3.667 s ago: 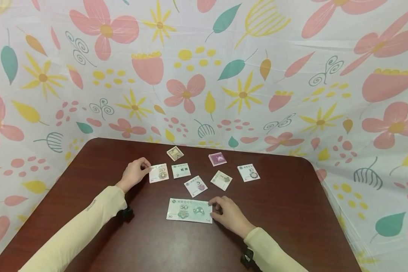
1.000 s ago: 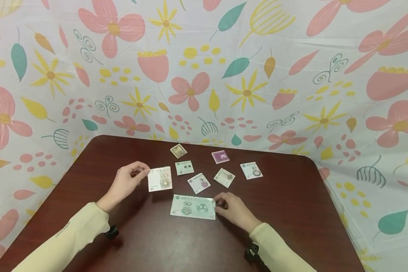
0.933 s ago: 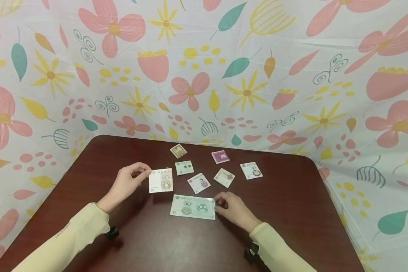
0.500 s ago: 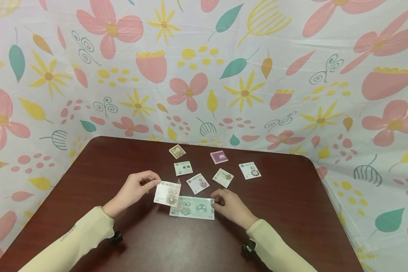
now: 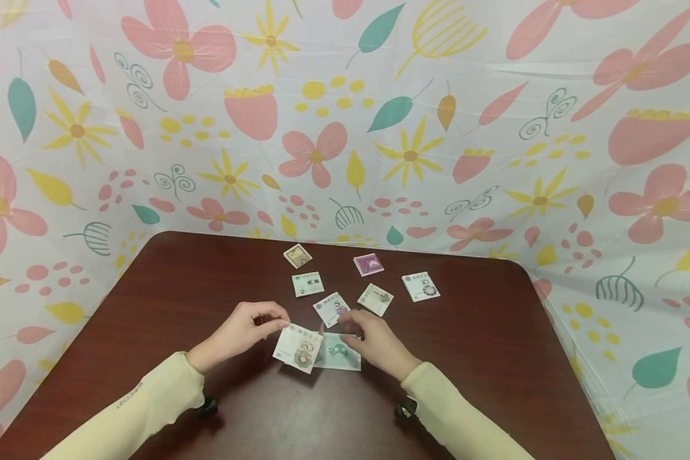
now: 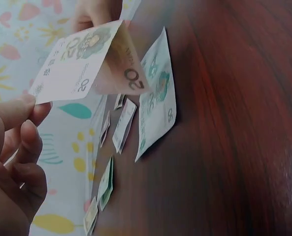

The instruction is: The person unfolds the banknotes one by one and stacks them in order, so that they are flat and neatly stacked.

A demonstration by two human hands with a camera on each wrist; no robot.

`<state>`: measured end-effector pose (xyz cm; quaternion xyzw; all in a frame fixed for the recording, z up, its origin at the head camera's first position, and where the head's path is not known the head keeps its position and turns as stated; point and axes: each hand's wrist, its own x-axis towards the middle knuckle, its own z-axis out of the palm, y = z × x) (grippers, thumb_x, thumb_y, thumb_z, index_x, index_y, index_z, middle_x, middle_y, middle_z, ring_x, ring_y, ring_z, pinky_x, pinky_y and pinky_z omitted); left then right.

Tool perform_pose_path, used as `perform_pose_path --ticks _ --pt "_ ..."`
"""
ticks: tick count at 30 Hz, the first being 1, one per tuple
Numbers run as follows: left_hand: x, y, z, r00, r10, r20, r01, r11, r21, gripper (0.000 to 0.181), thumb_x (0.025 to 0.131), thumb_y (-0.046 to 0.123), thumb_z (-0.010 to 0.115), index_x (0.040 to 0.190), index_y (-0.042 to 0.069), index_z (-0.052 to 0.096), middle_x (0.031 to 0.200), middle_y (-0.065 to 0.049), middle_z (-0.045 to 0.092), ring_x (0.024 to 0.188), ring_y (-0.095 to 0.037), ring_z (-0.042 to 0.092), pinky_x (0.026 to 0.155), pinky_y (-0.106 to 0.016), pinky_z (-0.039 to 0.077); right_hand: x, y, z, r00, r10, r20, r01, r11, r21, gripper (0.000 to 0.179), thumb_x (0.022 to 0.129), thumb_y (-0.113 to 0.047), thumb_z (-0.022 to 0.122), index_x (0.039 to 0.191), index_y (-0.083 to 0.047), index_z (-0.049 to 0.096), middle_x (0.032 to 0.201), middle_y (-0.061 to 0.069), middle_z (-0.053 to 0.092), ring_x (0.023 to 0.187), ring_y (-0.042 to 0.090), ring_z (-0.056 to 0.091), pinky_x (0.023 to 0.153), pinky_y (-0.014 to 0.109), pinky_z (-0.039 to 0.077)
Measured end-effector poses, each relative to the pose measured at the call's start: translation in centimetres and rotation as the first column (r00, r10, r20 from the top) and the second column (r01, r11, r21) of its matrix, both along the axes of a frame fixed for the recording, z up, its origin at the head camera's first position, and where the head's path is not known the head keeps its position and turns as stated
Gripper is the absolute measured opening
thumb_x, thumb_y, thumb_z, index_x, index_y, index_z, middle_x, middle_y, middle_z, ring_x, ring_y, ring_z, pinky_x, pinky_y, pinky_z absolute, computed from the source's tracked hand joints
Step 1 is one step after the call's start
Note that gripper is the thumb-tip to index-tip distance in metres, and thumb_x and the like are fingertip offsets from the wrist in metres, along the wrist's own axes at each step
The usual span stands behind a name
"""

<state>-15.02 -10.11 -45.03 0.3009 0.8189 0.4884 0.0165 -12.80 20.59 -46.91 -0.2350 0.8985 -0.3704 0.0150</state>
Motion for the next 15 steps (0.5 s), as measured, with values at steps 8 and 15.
perform_pose_path --ticks 8,15 --pt "0.3 1.0 0.1 0.996 -0.090 0.006 0.090 0.995 0.032 0.007 0.097 0.010 0.074 0.095 0.016 0.077 0.086 0.004 0.075 0.069 -0.002 0.058 0.059 -0.023 0.047 -0.2 -0.8 -0.4 0.992 0.057 -0.110 -0.061 0.998 -0.030 0.031 0.092 -0.001 0.075 0.122 -0.005 0.070 0.112 0.011 0.072 0.087 0.015 0.065 0.077 0.034 0.056" --pt "0.5 1.2 0.2 0.995 -0.095 0.010 0.095 0.995 0.030 0.007 0.097 0.010 0.074 0.096 0.016 0.078 0.086 0.004 0.074 0.069 -0.002 0.057 0.059 -0.022 0.046 0.1 -0.5 -0.7 0.993 0.054 -0.106 -0.057 0.998 -0.032 0.019 0.093 -0.002 0.074 0.110 -0.008 0.076 0.105 0.002 0.071 0.086 0.017 0.064 0.077 0.034 0.055"
